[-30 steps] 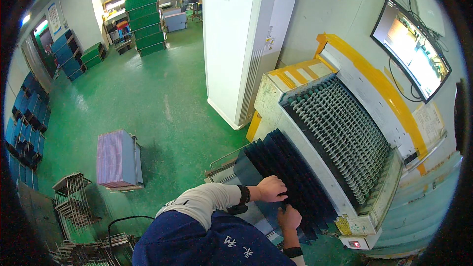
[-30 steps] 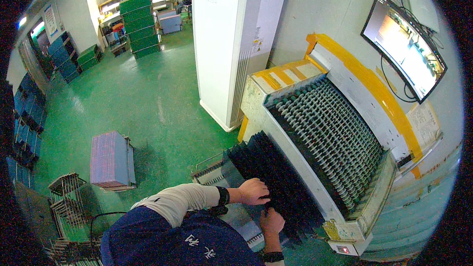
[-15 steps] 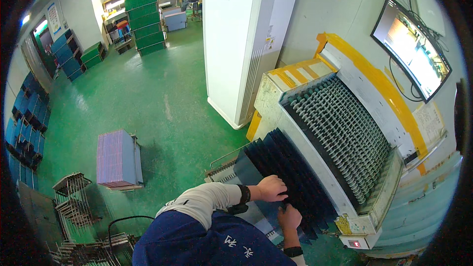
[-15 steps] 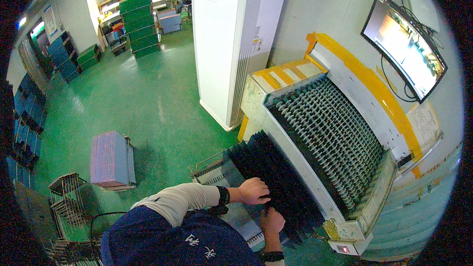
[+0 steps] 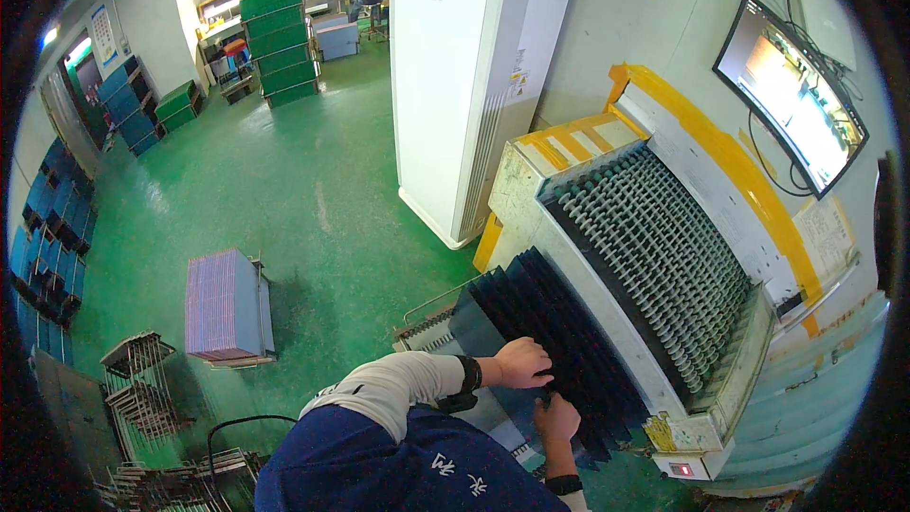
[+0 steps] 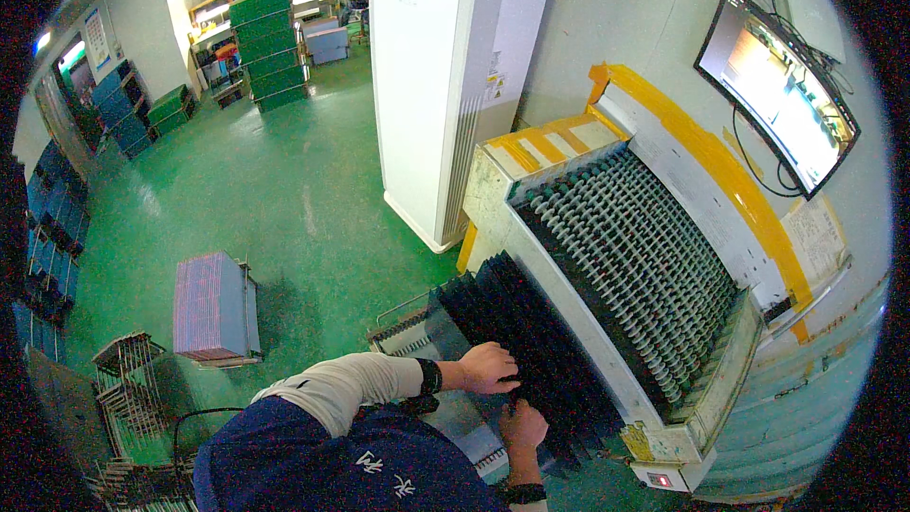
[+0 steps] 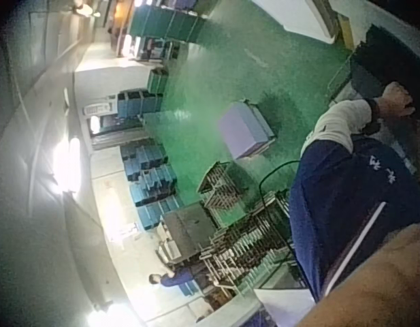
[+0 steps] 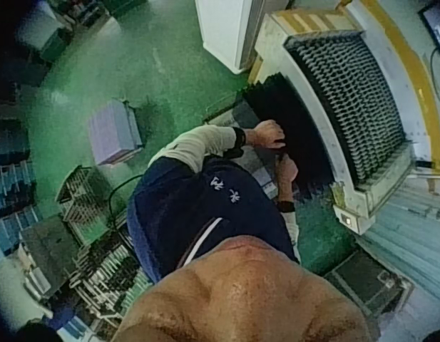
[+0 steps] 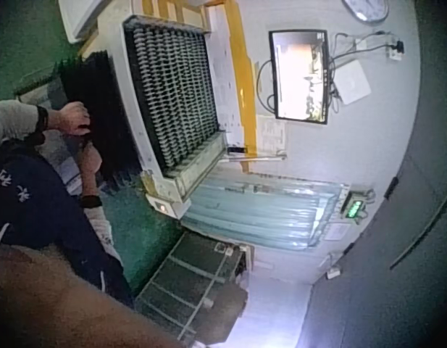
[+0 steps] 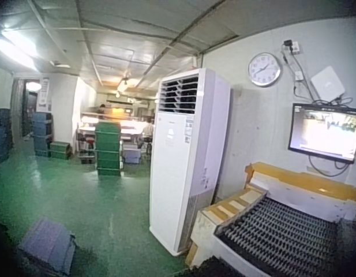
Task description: Placing blue metal sheets into a machine and then organizing processed sheets into a vertical rack.
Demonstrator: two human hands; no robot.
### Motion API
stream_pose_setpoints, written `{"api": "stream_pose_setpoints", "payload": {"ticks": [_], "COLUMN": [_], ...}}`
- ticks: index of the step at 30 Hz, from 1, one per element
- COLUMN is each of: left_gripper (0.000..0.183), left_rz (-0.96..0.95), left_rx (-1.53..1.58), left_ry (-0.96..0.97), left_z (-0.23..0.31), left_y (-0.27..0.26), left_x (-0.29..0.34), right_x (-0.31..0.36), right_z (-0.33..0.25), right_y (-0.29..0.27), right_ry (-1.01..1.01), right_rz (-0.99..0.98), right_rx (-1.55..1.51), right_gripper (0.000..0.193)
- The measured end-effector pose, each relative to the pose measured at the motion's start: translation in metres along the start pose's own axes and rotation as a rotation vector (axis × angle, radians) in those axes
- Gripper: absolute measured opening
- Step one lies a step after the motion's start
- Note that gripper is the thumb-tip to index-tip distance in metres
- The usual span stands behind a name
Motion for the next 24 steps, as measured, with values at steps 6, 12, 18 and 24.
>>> {"api": "stream_pose_setpoints", "payload": {"ticks": [6,12,18,24], "left_gripper": [0.03,0.029,0.03,0.029], "left_rz": [0.001,0.003,-0.002,0.004], "left_rx": [0.004,0.001,0.009,0.013], "left_ry": [-0.011,-0.007,-0.014,-0.008], "left_z": [-0.0002,0.001,0.0009,-0.0004], "left_y": [0.0004,-0.0018,-0.0008,0.0014], "left_x": [0.0009,0.0006,0.001,0.0017], "right_x": [0.0005,0.0005,0.0006,0.0002], "right_z": [-0.0027,-0.0028,-0.002,-0.0017], "right_y": [-0.0029,-0.0028,-0.0022,-0.0002], "right_ry": [0.018,0.029,0.032,0.042], "right_rz": [-0.028,-0.037,-0.043,-0.047], "right_rx": [0.003,0.017,0.008,0.013], "right_gripper": [0.039,0.04,0.044,0.044]}}
Point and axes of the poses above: each hand's wrist, its own x-axis away from the middle knuckle, its own y-axis out of the palm, z = x × y, the point moved 3 cm from there along -x, towards the middle knuckle, and after that the axes turned 2 degrees about y, right-handed, at the moved point
